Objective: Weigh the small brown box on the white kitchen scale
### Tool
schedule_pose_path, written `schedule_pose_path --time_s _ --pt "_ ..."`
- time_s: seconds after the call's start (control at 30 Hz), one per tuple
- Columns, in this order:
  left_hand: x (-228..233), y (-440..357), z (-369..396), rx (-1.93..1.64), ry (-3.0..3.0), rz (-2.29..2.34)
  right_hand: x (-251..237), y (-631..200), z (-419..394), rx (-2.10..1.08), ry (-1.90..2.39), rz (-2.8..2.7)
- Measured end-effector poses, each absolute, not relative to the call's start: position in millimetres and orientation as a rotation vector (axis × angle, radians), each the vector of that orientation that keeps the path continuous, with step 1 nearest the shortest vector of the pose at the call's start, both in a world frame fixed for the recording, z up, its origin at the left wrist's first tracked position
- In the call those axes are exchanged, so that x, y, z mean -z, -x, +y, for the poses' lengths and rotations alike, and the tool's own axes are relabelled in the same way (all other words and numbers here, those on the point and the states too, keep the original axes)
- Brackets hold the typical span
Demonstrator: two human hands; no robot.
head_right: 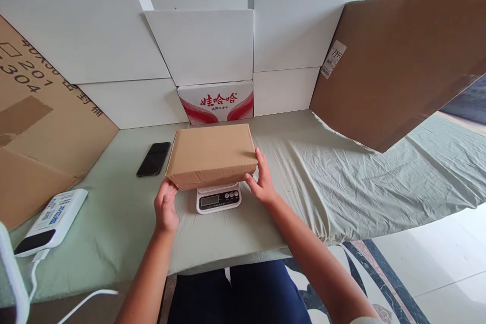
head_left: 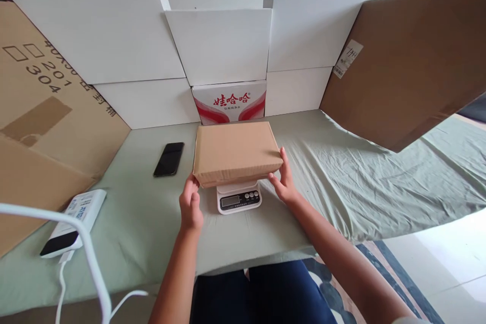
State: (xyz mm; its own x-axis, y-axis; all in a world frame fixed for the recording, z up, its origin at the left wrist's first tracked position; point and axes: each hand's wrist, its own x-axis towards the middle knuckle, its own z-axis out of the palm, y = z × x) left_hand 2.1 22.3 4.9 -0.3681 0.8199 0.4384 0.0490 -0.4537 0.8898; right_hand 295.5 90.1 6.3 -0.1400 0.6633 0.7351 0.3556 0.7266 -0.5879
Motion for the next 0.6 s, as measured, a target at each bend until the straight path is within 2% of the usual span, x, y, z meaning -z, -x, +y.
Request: schedule_pose_path --time_s 0.17,0.6 --pt "5.0 -3.4 10.3 -1.839 -1.242 1.229 -11.7 -292.8 80.9 -0.341 0.853 -1.756" --pt "-6.1 -6.5 18.1 -1.892 -1.163 1.240 -18.5 -286.6 90.5 -0.515 0.835 -1.552"
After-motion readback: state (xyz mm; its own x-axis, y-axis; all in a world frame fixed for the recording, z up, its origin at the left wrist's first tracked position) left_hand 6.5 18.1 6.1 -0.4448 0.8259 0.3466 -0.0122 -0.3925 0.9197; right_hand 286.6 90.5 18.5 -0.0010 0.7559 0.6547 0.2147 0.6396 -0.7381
